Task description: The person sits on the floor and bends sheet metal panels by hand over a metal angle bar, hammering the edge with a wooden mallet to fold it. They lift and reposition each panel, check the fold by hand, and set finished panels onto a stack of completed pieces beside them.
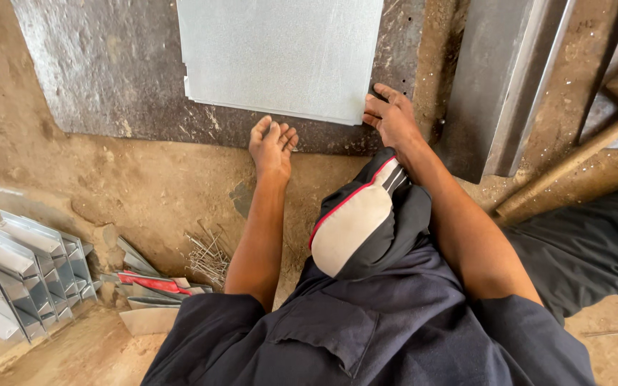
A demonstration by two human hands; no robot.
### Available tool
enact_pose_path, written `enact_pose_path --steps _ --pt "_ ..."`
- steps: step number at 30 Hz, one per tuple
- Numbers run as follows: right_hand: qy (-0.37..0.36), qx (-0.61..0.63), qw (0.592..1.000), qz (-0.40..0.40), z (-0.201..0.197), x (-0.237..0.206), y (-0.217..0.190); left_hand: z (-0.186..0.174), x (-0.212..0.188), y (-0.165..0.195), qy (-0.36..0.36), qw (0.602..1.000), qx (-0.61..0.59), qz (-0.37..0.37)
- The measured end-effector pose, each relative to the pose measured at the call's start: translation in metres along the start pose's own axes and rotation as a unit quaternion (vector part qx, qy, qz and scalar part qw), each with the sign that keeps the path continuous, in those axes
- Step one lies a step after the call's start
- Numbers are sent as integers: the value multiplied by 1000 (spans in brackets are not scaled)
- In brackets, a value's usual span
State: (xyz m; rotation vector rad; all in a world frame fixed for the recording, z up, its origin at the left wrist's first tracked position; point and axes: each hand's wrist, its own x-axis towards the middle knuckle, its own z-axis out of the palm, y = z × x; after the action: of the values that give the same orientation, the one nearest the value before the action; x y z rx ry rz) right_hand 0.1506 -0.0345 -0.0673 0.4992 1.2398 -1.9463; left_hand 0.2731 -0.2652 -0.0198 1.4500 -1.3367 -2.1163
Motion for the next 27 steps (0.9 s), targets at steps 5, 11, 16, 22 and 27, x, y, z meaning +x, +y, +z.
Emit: enact_pose_path --steps 5,11,16,22,27 --pt "-39 4 998 -42 1 8 1 6 17 -8 48 991 -73 -99" --pt "-48 -32 998 -28 -15 -7 -34 41 23 -15 -62 996 -57 -37" --pt "-2 -180 982 -49 -29 -15 -69 44 -53 -4 -133 951 138 -242" --pt "45 -428 876 -216 -15 -39 -84 11 -47 56 -20 963 268 -30" --pt "-39 -475 756 -448 0 -68 -97 -41 42 115 27 959 92 266"
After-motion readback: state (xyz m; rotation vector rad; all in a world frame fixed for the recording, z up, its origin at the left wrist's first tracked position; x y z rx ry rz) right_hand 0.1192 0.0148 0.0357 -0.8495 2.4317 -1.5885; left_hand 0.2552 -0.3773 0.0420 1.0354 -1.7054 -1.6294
